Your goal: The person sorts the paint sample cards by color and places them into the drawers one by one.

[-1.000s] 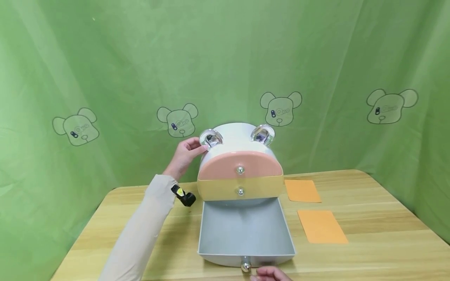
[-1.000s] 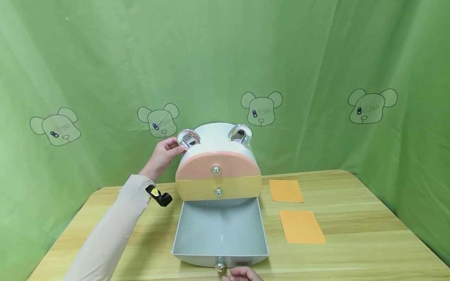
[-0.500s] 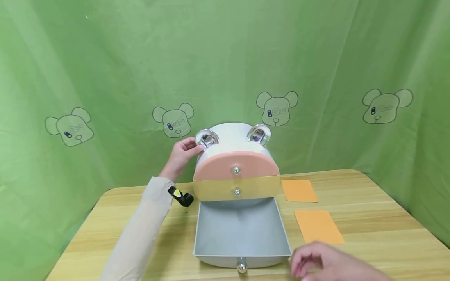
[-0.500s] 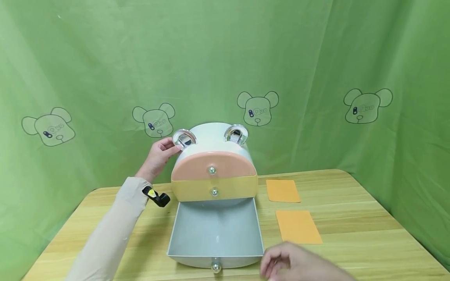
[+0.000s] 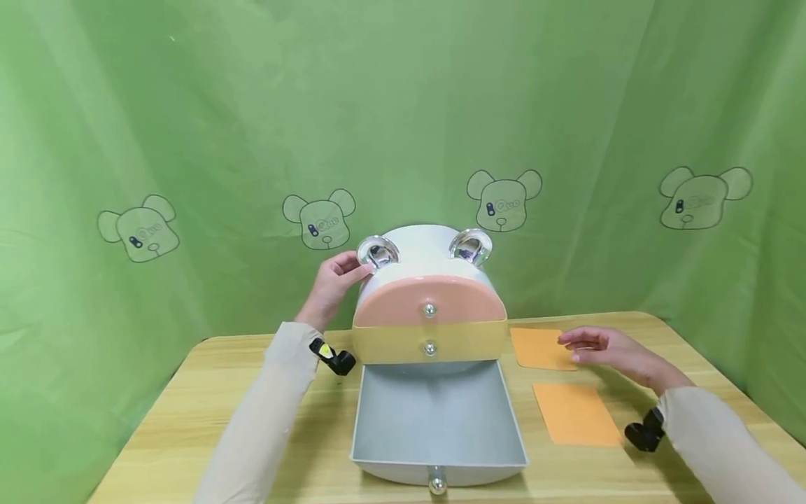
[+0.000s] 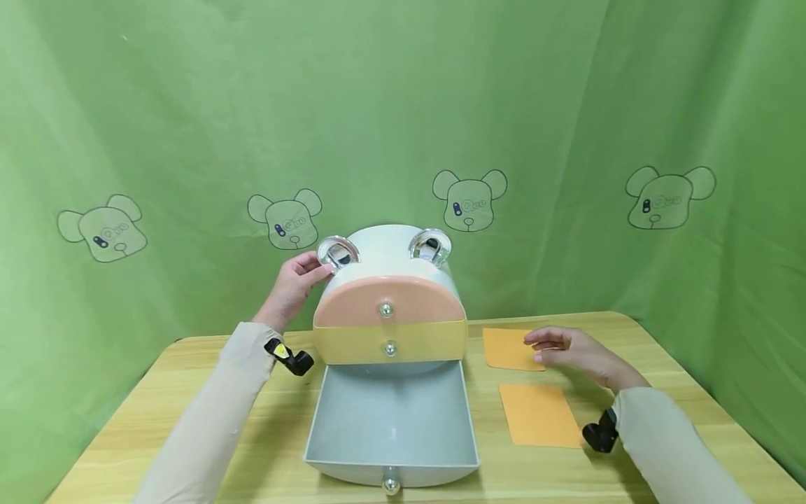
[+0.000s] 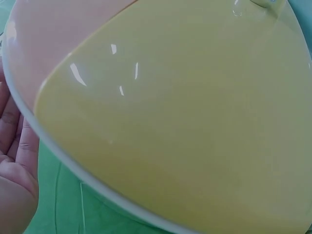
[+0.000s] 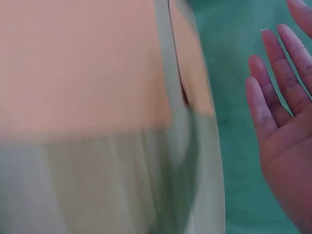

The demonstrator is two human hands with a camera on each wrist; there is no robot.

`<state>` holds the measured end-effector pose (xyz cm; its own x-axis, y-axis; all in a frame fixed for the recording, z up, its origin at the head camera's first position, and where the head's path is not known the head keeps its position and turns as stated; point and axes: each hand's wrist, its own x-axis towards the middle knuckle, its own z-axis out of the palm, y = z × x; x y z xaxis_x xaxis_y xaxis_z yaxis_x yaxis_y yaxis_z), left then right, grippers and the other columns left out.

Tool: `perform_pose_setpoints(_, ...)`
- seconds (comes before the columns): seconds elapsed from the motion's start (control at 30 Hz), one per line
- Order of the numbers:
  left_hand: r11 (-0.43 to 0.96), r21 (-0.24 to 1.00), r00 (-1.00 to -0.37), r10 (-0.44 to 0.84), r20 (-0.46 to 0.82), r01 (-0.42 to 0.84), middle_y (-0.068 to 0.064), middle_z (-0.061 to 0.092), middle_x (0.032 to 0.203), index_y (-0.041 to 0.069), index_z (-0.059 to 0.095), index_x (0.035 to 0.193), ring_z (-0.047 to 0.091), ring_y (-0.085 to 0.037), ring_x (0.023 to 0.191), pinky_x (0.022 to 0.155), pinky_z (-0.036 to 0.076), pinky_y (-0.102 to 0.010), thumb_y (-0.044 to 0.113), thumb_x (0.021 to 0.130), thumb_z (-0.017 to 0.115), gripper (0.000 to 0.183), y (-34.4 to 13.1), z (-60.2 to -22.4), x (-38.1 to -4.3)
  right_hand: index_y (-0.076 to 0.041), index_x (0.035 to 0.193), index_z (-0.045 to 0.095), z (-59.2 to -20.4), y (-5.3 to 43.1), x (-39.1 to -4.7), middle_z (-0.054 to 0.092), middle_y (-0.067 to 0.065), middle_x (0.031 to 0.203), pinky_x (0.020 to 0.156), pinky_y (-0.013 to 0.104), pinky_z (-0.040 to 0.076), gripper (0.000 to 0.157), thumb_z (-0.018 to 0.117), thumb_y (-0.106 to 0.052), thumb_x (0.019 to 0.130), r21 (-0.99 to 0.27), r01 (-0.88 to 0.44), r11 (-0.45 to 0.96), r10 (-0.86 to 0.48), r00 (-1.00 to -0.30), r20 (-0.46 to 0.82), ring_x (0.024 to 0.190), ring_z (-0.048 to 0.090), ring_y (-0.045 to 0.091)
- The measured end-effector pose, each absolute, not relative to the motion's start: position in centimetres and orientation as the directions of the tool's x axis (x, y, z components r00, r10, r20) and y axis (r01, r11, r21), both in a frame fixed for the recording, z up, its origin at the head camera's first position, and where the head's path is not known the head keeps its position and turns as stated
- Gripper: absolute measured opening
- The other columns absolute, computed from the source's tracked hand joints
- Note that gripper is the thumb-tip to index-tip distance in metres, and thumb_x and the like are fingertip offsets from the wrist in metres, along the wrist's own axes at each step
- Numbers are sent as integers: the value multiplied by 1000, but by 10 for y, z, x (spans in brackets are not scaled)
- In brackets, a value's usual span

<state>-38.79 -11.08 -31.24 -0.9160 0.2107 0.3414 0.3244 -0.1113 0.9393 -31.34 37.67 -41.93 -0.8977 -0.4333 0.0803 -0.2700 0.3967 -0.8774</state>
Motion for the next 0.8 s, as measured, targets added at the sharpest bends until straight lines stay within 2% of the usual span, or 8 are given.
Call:
perform_pose_setpoints(0.03,-110,939,-916,209,343,327,7,68,87,-2,61,106,63,-7,83,85,51,-23,2,84,63,23,-111,-312,-388,9,130,44,-420,381,-320,58,4,125,84,20,50,44,59,-8,91,-865,-263,427,-419,-905,68,108,57,10)
perform_pose_setpoints(0.13,-106,940,-918,203,339,324,7,68,87,-4,60,109,63,-7,83,90,49,-27,2,84,63,25,-110,-312,-389,6,135,41,-424,391,-332,46,22,137,88,23,49,53,62,-12,89,-814,-273,513,-419,-907,40,120,50,27)
perform_pose_setpoints(0.23,-105,944,-924,196,328,312,7,68,88,-4,59,110,63,-8,84,94,48,-33,3,85,62,27,-110,-312,-389,5,140,33,-431,397,-340,32,31,144,98,45,44,65,66,-14,87,-789,-284,545,-441,-897,19,128,34,48)
perform_pose_setpoints(0.33,-109,944,-924,194,328,312,6,68,89,-3,59,110,63,-8,85,96,47,-34,3,85,63,26,-110,-312,-389,6,144,25,-438,401,-347,22,34,146,100,67,27,76,69,-13,84,-779,-298,552,-450,-893,23,130,20,56)
perform_pose_setpoints(0.43,-109,941,-921,199,337,321,6,68,89,-3,59,110,63,-9,85,96,47,-34,4,84,63,27,-110,-312,-390,6,145,20,-446,406,-351,17,34,148,99,71,21,84,71,-14,82,-769,-301,564,-439,-898,30,131,15,56)
perform_pose_setpoints(0.67,-106,944,-925,194,328,312,6,67,89,-6,57,114,62,-8,85,93,48,-30,4,84,63,32,-109,-311,-392,6,146,15,-449,410,-356,12,34,149,101,67,20,87,70,-15,82,-749,-293,594,-441,-898,2,132,11,56)
perform_pose_setpoints(0.73,-111,944,-925,191,328,312,6,67,88,-5,57,113,62,-8,84,91,49,-27,3,84,62,30,-110,-313,-392,7,146,15,-449,409,-357,11,34,150,109,51,26,89,71,-15,82,-750,-297,591,-453,-891,-4,132,9,56)
perform_pose_setpoints(0.8,-118,943,-925,188,329,311,6,67,88,-5,58,111,62,-8,84,88,50,-25,2,84,62,28,-110,-314,-392,6,147,14,-451,408,-359,9,32,151,107,25,29,90,71,-15,81,-755,-295,586,-464,-886,-15,133,7,55)
